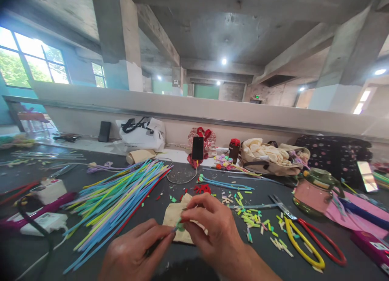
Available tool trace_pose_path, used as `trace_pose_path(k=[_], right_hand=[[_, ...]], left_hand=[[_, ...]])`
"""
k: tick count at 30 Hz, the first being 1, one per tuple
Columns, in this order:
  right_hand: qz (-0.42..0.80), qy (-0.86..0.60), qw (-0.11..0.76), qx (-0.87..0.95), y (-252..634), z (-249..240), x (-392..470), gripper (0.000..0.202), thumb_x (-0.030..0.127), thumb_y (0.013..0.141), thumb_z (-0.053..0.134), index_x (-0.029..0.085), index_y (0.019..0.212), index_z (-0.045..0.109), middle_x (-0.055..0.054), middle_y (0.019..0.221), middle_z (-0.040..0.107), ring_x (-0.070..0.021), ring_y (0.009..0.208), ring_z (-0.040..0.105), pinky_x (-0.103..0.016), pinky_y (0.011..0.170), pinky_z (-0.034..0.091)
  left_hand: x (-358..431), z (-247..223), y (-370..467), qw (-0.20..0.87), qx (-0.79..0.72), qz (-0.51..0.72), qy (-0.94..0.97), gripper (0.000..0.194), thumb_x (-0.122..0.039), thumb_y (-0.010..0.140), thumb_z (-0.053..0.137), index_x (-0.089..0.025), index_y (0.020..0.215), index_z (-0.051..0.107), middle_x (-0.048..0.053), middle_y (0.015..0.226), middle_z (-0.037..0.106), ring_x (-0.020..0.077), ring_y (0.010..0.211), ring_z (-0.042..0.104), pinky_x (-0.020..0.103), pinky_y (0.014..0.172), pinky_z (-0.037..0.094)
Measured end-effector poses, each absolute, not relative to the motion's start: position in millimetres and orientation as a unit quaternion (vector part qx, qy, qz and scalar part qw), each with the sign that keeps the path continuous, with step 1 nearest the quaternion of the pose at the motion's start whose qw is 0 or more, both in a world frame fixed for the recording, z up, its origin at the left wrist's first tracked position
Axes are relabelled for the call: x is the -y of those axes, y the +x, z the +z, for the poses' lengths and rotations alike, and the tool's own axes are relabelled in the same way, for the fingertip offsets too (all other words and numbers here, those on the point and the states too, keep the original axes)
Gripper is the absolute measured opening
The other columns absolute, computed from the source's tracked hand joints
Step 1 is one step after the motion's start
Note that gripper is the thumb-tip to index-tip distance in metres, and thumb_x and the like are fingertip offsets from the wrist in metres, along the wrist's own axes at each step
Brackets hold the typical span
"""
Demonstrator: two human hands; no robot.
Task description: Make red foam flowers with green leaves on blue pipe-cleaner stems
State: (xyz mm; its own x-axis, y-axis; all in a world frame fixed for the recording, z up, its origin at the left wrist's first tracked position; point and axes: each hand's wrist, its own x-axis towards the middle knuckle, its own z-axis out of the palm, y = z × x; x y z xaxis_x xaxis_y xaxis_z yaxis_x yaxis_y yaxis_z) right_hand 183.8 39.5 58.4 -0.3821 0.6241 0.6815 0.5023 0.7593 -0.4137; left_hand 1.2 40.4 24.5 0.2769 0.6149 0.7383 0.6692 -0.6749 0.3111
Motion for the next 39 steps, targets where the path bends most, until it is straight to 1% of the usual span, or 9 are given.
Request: trace_pose_path(k=[3,7,11,18,24,28,31,35,39], right_hand=[[0.118,-0.362,0.44,0.813,184.9,60.3,-37.4,0.02,0.012,0.075,0.057,0.021,0.092,0.062,-0.005,0.09,0.058,-0.0149,0.08,0.056,-0.023,0.063,0.046],[0.16,-0.399,0.424,0.797,184.6,58.4,-37.7,0.017,0.01,0.07,0.059,0.021,0.083,0.062,-0.003,0.089,0.06,-0.0133,0.073,0.056,-0.021,0.056,0.044],[0.161,-0.407,0.425,0.792,181.8,56.0,-39.0,0.014,0.008,0.068,0.058,0.019,0.076,0.059,-0.003,0.085,0.06,-0.0134,0.073,0.055,-0.022,0.055,0.042],[0.161,-0.394,0.423,0.8,180.8,55.0,-40.3,0.013,0.008,0.069,0.057,0.019,0.075,0.058,-0.003,0.082,0.061,-0.0146,0.077,0.055,-0.021,0.056,0.041],[0.156,-0.408,0.423,0.794,180.4,51.9,-39.2,0.012,0.007,0.069,0.057,0.019,0.072,0.058,-0.002,0.08,0.061,-0.0151,0.077,0.056,-0.026,0.068,0.042],[0.172,-0.408,0.425,0.79,180.7,51.6,-40.0,0.01,0.01,0.069,0.057,0.02,0.072,0.058,-0.002,0.079,0.061,-0.0145,0.074,0.055,-0.024,0.061,0.042],[0.239,-0.425,0.446,0.751,184.0,51.7,-38.9,0.008,0.021,0.073,0.056,0.02,0.079,0.06,-0.002,0.08,0.061,-0.0124,0.065,0.054,-0.022,0.054,0.04],[0.364,-0.443,0.493,0.654,189.0,48.4,-38.4,0.024,0.039,0.079,0.05,0.018,0.085,0.061,-0.002,0.074,0.061,-0.0114,0.058,0.051,-0.021,0.051,0.038],[0.416,-0.424,0.534,0.602,186.5,43.5,-41.3,0.03,0.044,0.078,0.05,0.017,0.082,0.061,-0.004,0.073,0.062,-0.0107,0.055,0.052,-0.019,0.045,0.035]], left_hand=[[-40.3,23.8,1.3,0.014,0.405,-0.444,-0.799,0.015,-0.023,0.077,0.052,-0.024,0.068,0.064,-0.002,0.058,0.06,0.0121,0.055,0.059,0.02,0.05,0.042],[-39.3,23.6,1.6,0.025,0.399,-0.441,-0.804,0.017,-0.023,0.078,0.051,-0.024,0.069,0.064,-0.002,0.056,0.059,0.0119,0.055,0.059,0.019,0.05,0.042],[-37.7,23.1,2.4,0.04,0.395,-0.435,-0.808,0.018,-0.022,0.078,0.049,-0.024,0.069,0.065,-0.001,0.055,0.058,0.0118,0.054,0.059,0.019,0.049,0.041],[-37.0,19.6,2.5,0.05,0.394,-0.427,-0.812,0.017,-0.023,0.078,0.049,-0.024,0.07,0.065,-0.001,0.055,0.058,0.0122,0.055,0.059,0.02,0.049,0.041],[-37.0,18.4,2.9,0.061,0.394,-0.42,-0.815,0.018,-0.023,0.078,0.049,-0.024,0.069,0.064,-0.001,0.055,0.058,0.0126,0.054,0.059,0.02,0.048,0.041],[-37.0,18.1,1.8,0.057,0.394,-0.417,-0.817,0.017,-0.024,0.078,0.05,-0.025,0.07,0.064,-0.001,0.056,0.059,0.0133,0.054,0.059,0.021,0.049,0.042],[-38.1,19.9,0.9,0.014,0.402,-0.433,-0.807,0.017,-0.024,0.078,0.05,-0.024,0.069,0.065,-0.001,0.057,0.06,0.0125,0.056,0.06,0.019,0.05,0.042],[-41.2,21.3,-0.3,-0.093,0.428,-0.457,-0.774,0.019,-0.028,0.077,0.052,-0.022,0.063,0.064,-0.002,0.055,0.06,0.0099,0.05,0.057,0.016,0.045,0.041],[-44.1,20.1,-0.4,-0.193,0.448,-0.462,-0.741,0.024,-0.035,0.073,0.053,-0.021,0.056,0.063,-0.005,0.05,0.057,0.0099,0.046,0.052,0.016,0.044,0.039]])
